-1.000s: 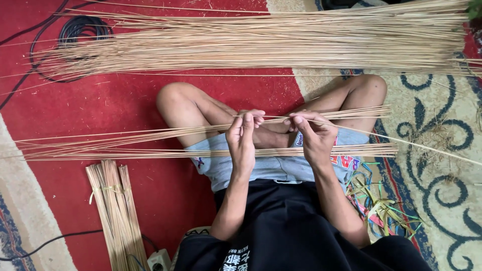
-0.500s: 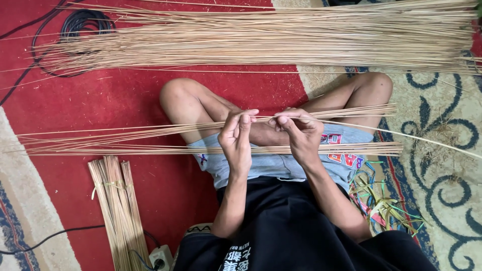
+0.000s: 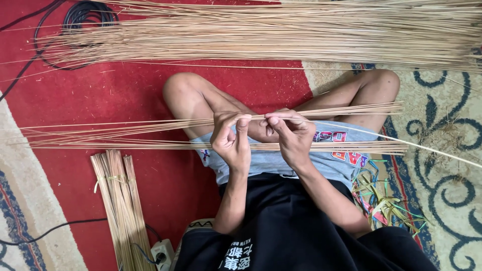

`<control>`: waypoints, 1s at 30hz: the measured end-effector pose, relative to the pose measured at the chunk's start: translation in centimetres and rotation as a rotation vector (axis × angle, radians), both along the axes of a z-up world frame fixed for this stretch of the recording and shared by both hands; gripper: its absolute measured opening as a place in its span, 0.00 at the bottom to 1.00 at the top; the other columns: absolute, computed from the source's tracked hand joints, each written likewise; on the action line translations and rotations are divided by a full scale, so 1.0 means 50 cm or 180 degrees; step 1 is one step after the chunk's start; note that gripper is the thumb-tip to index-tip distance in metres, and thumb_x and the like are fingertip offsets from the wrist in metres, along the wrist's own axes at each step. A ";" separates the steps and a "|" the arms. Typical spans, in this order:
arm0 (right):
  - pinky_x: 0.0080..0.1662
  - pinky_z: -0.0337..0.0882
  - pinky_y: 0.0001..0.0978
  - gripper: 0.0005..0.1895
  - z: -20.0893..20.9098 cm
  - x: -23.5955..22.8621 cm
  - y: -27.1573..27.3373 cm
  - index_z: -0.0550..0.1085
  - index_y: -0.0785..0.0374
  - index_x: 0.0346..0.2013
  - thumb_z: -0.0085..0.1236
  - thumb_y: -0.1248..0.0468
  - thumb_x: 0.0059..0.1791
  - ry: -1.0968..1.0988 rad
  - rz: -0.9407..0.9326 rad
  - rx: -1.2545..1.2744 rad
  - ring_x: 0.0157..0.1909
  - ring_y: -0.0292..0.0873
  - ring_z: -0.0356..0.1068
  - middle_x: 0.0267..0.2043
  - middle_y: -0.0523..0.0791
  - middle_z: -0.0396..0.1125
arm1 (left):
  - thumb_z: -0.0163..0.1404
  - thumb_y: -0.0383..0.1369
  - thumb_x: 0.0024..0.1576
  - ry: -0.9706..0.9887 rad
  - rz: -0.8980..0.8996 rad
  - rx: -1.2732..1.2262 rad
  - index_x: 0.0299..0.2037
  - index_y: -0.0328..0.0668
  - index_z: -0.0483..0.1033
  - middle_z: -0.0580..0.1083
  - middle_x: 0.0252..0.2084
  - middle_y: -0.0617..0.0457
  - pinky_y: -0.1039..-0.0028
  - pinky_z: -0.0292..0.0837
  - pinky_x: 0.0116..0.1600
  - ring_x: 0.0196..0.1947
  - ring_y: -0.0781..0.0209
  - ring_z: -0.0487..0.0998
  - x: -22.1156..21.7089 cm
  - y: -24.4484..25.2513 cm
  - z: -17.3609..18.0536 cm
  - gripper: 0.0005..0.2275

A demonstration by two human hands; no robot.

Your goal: The person smooths thin bamboo fiber strips by hand, aligning them with both hands and running their fingers along the length of each strip to remove imperfections.

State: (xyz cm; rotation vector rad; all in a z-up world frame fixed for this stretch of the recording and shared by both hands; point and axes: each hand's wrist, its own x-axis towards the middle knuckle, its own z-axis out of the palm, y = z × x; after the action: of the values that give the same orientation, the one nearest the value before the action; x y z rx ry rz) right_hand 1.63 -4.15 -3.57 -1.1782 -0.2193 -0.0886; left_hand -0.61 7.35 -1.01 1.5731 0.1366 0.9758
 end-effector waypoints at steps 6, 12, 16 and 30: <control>0.29 0.72 0.32 0.05 -0.002 -0.003 -0.009 0.76 0.82 0.37 0.56 0.78 0.52 0.0145 -0.0057 0.0064 0.22 0.42 0.70 0.27 0.59 0.72 | 0.56 0.27 0.61 -0.0155 0.0161 0.0480 0.30 0.37 0.81 0.78 0.29 0.54 0.70 0.73 0.44 0.31 0.58 0.77 0.010 0.000 -0.004 0.07; 0.29 0.71 0.30 0.07 -0.004 0.006 -0.021 0.76 0.81 0.37 0.55 0.75 0.54 0.0247 -0.0222 0.0031 0.22 0.40 0.69 0.25 0.59 0.72 | 0.46 0.32 0.68 -0.0020 -0.0277 0.0234 0.31 0.35 0.76 0.75 0.27 0.50 0.69 0.73 0.43 0.30 0.55 0.76 0.012 -0.003 -0.006 0.14; 0.29 0.71 0.29 0.06 0.001 0.000 -0.013 0.76 0.80 0.37 0.55 0.75 0.54 0.0311 -0.0262 0.0088 0.22 0.39 0.69 0.25 0.58 0.72 | 0.47 0.41 0.67 0.0041 -0.0508 -0.0142 0.41 0.32 0.78 0.76 0.33 0.49 0.69 0.74 0.44 0.35 0.59 0.76 0.003 -0.016 -0.008 0.16; 0.29 0.73 0.30 0.05 -0.001 -0.015 -0.008 0.77 0.80 0.37 0.56 0.77 0.52 0.0476 -0.0075 -0.0049 0.23 0.40 0.71 0.25 0.58 0.73 | 0.50 0.32 0.65 0.0005 0.0144 0.0358 0.30 0.35 0.80 0.76 0.22 0.55 0.71 0.75 0.44 0.28 0.59 0.76 0.010 -0.014 -0.008 0.12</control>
State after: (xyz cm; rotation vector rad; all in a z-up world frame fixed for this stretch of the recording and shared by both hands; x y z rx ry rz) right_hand 0.86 -4.54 -3.63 -1.1971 -0.0746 -0.0192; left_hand -0.13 6.62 -1.42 1.6798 0.1207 1.0327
